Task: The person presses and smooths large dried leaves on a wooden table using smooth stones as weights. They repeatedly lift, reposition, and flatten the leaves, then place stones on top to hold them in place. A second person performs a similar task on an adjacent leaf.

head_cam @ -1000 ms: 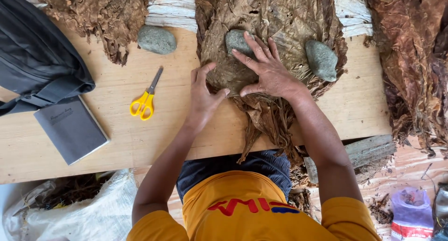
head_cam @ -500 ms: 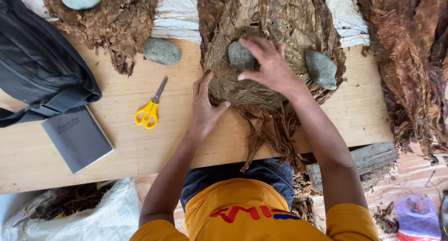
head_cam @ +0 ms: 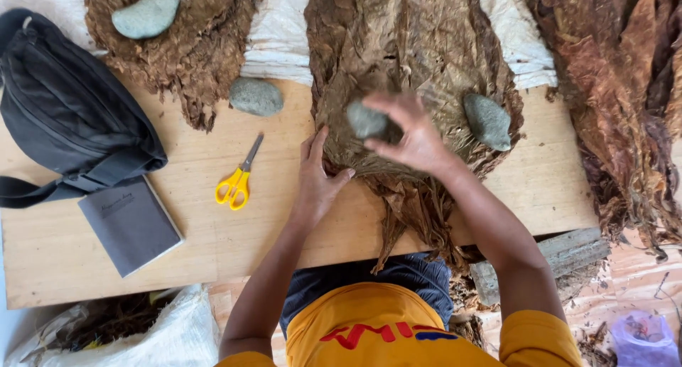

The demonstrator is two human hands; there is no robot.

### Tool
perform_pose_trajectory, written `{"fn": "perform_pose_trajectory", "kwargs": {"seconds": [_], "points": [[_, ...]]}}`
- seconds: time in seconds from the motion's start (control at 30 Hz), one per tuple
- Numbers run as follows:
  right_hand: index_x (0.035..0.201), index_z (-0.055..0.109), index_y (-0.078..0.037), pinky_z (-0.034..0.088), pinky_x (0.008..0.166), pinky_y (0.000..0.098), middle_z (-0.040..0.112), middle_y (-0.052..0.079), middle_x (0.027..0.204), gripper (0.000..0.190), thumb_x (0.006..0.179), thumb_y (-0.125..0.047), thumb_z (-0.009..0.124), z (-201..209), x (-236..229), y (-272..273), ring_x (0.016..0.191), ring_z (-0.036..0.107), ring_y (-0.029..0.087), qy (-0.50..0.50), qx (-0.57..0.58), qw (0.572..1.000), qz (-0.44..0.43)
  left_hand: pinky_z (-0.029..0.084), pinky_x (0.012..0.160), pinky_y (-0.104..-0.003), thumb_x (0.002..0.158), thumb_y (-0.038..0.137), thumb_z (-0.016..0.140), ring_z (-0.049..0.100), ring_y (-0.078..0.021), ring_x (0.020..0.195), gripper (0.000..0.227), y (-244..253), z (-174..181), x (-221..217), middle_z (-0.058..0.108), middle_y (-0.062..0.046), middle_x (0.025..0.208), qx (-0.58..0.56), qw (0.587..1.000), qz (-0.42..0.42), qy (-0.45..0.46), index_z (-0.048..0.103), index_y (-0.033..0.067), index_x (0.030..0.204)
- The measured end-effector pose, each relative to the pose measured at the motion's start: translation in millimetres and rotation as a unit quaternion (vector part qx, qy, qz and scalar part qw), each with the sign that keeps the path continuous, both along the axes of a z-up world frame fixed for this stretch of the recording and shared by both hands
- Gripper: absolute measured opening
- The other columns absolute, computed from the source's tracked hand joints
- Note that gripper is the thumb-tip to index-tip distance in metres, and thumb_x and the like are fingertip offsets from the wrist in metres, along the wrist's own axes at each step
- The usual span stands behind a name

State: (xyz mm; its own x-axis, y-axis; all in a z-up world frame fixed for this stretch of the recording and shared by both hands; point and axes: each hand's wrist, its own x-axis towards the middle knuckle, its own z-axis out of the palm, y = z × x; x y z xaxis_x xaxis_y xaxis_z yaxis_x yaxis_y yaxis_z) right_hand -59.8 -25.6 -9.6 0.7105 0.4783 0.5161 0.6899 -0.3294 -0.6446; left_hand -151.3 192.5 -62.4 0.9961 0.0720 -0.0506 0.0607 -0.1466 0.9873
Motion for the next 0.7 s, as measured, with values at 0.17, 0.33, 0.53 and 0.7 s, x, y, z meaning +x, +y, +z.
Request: {"fn": "perform_pose_trajectory", "kwargs": {"seconds": [0.17, 0.33, 0.53, 0.7], "points": [[0.142, 0.056, -0.018, 0.031, 0.112, 0.0621, 0.055, 0.013, 0.142, 0.068, 0.082, -0.033, 0.085, 11.7, -19.4, 0.8, 0.135, 0.047, 0.039, -0.019, -0.219, 0.975, 0.025, 0.064, 0.069, -0.041, 0.082, 0.005, 0.079, 0.070, -0.0305, 0.082, 0.090, -1.0, -8.2, -1.1, 0.034, -0.025, 0.148, 0.063, 0.998, -0.018, 0.003, 0.034, 0.0110, 0.159], [0.122, 0.074, -0.014, 0.048, 0.101, 0.0555, 0.070, 0.015, 0.118, 0.036, 0.090, -0.028, 0.081, 14.8, 46.6, -18.7, 0.113, 0.065, 0.038, -0.032, -0.088, 0.995, -0.022, 0.063, 0.070, -0.040, 0.084, 0.008, 0.077, 0.070, -0.0307, 0.086, 0.087, 5.5, 16.1, 5.8, 0.033, -0.025, 0.144, 0.099, 0.995, -0.032, 0.011, 0.032, 0.0082, 0.159], [0.143, 0.058, -0.012, 0.048, 0.104, 0.0595, 0.056, 0.013, 0.139, 0.042, 0.104, -0.027, 0.065, -40.1, 133.7, -20.7, 0.128, 0.055, 0.039, -0.013, -0.168, 0.958, -0.232, 0.059, 0.085, -0.047, 0.097, 0.025, 0.068, 0.061, -0.0383, 0.110, 0.065, 16.0, 51.2, 102.5, 0.039, -0.020, 0.133, 0.179, 0.983, 0.003, -0.048, 0.037, 0.0056, 0.151], [0.165, 0.024, -0.016, 0.013, 0.126, 0.0602, 0.029, 0.016, 0.168, 0.076, 0.107, -0.065, 0.028, -20.0, 124.6, -2.0, 0.156, 0.020, 0.037, 0.085, -0.395, 0.884, -0.237, 0.050, 0.094, -0.046, 0.112, 0.027, 0.037, 0.053, -0.0332, 0.115, 0.033, -2.4, 10.1, 222.3, 0.054, -0.006, 0.122, 0.339, 0.936, -0.006, -0.094, 0.061, 0.0166, 0.132]]}}
